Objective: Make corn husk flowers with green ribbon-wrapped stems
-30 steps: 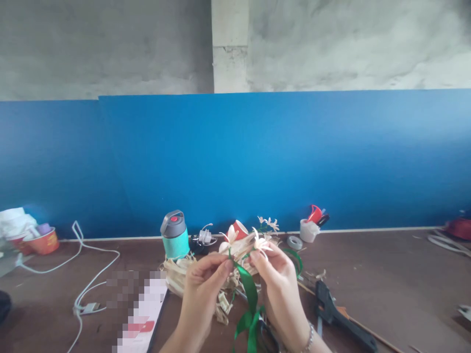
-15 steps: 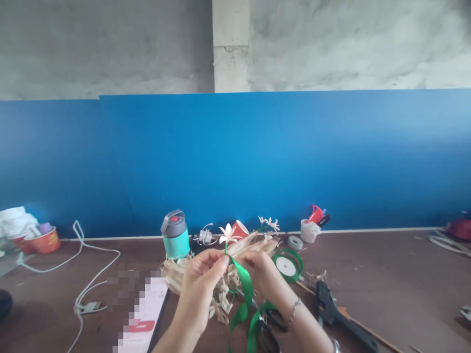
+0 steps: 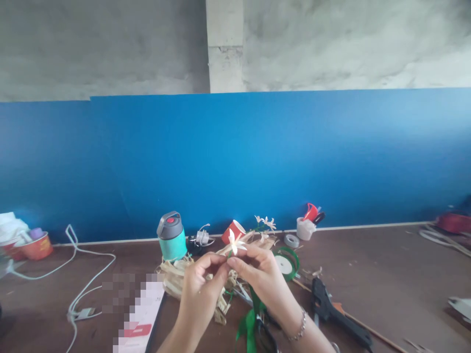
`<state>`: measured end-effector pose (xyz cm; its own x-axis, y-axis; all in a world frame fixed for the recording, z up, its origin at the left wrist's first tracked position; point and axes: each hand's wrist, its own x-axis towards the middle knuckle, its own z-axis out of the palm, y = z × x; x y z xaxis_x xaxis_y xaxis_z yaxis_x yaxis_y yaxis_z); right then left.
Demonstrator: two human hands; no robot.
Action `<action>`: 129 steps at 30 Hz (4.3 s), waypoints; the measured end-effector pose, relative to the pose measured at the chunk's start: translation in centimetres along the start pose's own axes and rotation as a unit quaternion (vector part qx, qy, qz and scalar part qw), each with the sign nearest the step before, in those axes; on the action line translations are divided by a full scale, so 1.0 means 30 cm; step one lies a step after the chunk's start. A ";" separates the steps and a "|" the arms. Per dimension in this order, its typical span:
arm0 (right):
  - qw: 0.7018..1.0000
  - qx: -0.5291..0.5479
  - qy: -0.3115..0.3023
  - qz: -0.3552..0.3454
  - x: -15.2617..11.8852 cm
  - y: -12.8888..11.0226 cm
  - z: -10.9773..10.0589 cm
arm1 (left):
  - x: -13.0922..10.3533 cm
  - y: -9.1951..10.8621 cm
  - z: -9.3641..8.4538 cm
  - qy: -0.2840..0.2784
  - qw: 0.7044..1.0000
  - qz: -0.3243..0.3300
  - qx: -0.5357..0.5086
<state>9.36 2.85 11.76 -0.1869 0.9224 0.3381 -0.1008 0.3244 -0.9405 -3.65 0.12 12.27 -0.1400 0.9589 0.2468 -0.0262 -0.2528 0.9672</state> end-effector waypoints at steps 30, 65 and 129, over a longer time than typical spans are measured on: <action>0.997 0.080 0.019 0.000 -0.028 -0.034 0.009 | -0.015 0.011 -0.006 -0.088 0.995 -0.042 0.019; 0.964 0.242 -0.030 0.103 -0.018 -0.042 0.002 | -0.040 0.010 0.016 -0.105 0.978 -0.131 -0.123; 0.989 0.143 -0.010 0.033 -0.015 -0.023 0.015 | -0.043 0.019 -0.002 -0.076 0.990 0.021 0.117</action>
<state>9.07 2.12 12.26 -0.2212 0.9344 0.2794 -0.3595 0.1882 -0.9140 -3.56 -1.27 12.51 0.0141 0.9607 0.2771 0.2083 -0.2739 0.9389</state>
